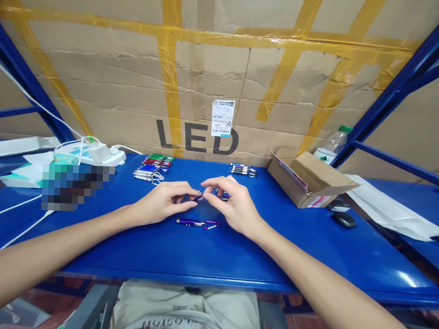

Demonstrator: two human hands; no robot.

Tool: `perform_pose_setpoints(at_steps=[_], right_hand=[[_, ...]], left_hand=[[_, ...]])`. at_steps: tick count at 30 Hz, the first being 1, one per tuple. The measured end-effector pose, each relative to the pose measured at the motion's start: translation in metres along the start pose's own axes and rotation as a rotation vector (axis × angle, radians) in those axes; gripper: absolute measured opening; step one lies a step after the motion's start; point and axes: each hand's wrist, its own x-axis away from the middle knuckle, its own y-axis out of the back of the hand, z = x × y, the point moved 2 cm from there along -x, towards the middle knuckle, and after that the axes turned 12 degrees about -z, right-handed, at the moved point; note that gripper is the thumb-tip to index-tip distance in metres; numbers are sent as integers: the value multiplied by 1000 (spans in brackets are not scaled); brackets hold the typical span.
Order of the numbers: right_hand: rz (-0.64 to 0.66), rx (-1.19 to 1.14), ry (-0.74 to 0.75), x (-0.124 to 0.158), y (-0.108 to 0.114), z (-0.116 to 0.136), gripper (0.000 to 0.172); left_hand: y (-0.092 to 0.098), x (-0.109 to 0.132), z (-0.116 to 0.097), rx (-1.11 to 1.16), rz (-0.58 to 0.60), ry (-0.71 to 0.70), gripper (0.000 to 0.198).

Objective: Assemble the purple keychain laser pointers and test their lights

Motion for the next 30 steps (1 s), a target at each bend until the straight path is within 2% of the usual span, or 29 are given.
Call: perform_pose_setpoints(at_steps=[5, 18, 26, 30], right_hand=[[8, -46, -46, 0, -2, -1, 23], [30, 46, -14, 0, -3, -1, 25], [114, -149, -251, 0, -12, -10, 38], [91, -250, -310, 0, -14, -14, 37]], left_hand=[[-1, 1, 1, 13, 16, -43, 27], [0, 0, 3, -26, -72, 28, 20], [2, 0, 2, -81, -71, -45, 13], [1, 0, 1, -63, -75, -23, 16]])
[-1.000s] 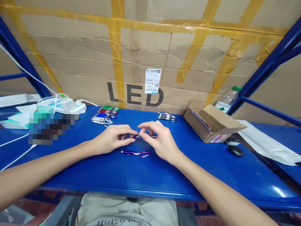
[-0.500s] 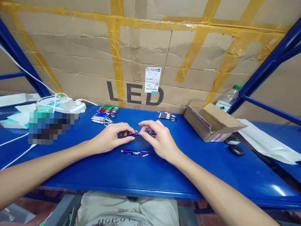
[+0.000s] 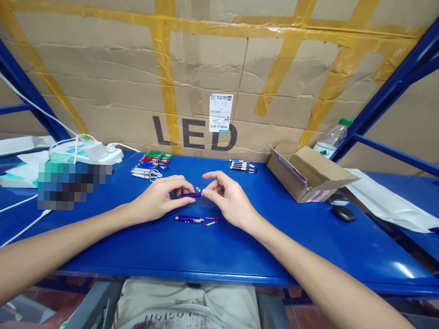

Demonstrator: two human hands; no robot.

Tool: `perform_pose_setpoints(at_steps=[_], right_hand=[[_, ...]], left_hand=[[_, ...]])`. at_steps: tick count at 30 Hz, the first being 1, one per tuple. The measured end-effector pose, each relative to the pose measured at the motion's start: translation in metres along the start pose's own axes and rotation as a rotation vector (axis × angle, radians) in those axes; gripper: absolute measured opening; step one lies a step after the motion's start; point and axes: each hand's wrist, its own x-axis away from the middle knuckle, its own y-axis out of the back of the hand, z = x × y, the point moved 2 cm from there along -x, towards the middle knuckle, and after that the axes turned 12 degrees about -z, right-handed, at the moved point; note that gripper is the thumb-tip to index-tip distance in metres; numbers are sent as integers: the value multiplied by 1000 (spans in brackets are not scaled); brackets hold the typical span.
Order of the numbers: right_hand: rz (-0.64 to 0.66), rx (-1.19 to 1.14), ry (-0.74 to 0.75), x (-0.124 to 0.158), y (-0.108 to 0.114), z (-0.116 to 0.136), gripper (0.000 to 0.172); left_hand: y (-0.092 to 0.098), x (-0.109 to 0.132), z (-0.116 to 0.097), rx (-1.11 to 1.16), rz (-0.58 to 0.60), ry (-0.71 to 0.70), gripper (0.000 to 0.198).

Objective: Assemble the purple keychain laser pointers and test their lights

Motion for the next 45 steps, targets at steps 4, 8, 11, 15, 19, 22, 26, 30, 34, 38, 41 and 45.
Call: perform_pose_setpoints(at_steps=[4, 8, 11, 15, 19, 22, 26, 30, 34, 38, 41, 45], right_hand=[[-17, -44, 37, 1, -1, 0, 34], [-7, 58, 143, 2, 3, 3, 33], [16, 156, 238, 2, 7, 7, 31], [55, 260, 342, 4, 10, 10, 31], [72, 252, 337, 4, 8, 11, 31], [72, 161, 241, 4, 7, 9, 30], [70, 9, 88, 2, 5, 3, 34], [52, -93, -15, 1, 3, -1, 37], [69, -207, -171, 0, 1, -1, 40], [121, -384, -437, -1, 1, -4, 46], [136, -469, -545, -1, 1, -6, 50], [88, -359, -374, -4, 3, -6, 44]], left_hand=[[0, -1, 0, 13, -17, 24, 19], [1, -2, 2, 0, -22, 30, 20], [1, -1, 4, -13, -16, 21, 22], [2, 1, 4, -57, -14, -27, 21], [3, 1, 2, -66, -3, -58, 20], [4, 2, 0, -96, -3, -108, 20], [6, 5, -2, -168, -3, -223, 25], [6, 6, -4, -245, -16, -321, 25], [6, 4, -11, -470, -89, -505, 25], [7, 2, -19, -657, -145, -685, 29], [7, 2, -18, -589, -143, -630, 25], [6, 1, -8, -266, -94, -311, 24]])
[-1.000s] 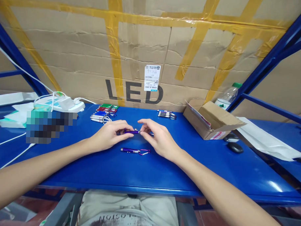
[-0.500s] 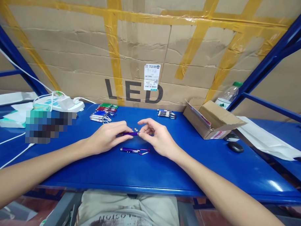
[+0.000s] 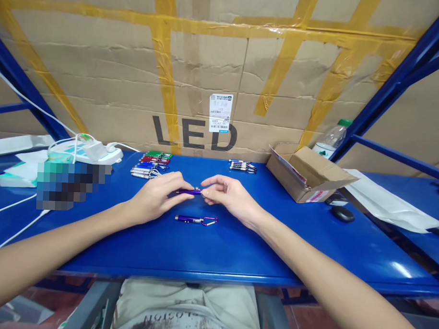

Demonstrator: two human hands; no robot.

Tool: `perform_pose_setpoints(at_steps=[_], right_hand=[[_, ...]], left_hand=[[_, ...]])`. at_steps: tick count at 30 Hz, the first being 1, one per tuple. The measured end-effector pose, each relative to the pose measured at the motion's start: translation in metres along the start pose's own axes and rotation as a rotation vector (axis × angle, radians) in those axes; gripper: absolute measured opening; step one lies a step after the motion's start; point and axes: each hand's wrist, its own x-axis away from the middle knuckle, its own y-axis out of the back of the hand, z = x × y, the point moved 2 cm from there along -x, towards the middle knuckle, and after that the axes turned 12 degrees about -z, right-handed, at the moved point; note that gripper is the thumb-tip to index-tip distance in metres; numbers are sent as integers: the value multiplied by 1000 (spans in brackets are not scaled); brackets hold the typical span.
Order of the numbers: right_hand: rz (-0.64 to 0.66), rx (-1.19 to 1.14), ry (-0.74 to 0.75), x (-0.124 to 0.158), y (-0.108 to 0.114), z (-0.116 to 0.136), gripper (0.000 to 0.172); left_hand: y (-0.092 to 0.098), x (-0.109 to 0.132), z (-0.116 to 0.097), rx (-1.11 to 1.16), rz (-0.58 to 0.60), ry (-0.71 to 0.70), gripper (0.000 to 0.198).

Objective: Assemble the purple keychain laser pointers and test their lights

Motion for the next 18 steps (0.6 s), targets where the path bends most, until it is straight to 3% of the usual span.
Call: perform_pose_setpoints(at_steps=[4, 7, 18], right_hand=[[-44, 225, 254, 0, 0, 2, 34], [-47, 303, 321, 2, -1, 2, 31], [-51, 356, 334, 7, -5, 5, 30]], left_hand=[[-5, 0, 5, 172, 59, 224, 24], [-6, -1, 7, 207, 71, 310, 27], [-4, -1, 5, 198, 92, 265, 24]])
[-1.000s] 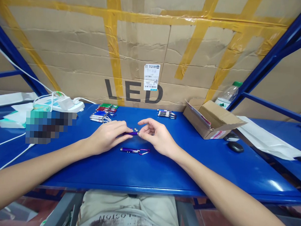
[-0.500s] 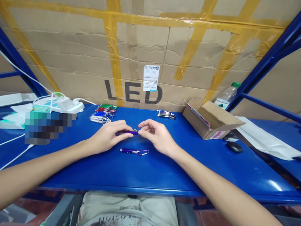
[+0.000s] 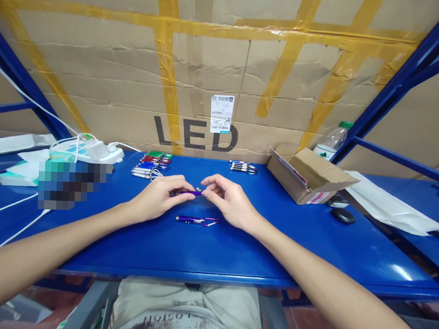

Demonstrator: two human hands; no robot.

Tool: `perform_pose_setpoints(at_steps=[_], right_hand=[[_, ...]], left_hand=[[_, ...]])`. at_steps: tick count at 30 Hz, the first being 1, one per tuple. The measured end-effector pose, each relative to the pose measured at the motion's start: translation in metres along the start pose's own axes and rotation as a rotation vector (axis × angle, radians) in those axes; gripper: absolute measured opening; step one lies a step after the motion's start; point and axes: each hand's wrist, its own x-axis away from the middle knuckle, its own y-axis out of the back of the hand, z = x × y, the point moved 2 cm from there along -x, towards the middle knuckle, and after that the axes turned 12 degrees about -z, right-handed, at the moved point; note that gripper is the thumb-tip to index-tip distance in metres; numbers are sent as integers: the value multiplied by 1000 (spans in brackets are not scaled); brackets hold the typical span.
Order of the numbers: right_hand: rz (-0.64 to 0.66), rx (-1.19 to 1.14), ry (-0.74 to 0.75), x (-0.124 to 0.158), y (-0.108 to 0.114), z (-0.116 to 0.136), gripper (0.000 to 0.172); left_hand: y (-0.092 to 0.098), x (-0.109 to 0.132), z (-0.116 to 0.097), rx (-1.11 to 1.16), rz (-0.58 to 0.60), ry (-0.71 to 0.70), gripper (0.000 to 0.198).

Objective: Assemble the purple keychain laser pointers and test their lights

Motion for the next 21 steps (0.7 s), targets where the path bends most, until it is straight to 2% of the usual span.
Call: perform_pose_setpoints(at_steps=[4, 10, 15, 18, 21], right_hand=[[46, -128, -88, 1, -1, -1, 33], [59, -302, -300, 1, -2, -5, 40], [87, -457, -471, 1, -3, -8, 43], [100, -493, -497, 0, -3, -8, 44], [93, -424, -423, -3, 0, -7, 43]], left_hand=[[1, 2, -1, -49, 0, -92, 25], [3, 3, -8, -372, -62, -442, 28], [5, 2, -17, -577, -105, -615, 28], [6, 2, -19, -603, -101, -644, 25], [6, 1, -14, -463, -71, -487, 27]])
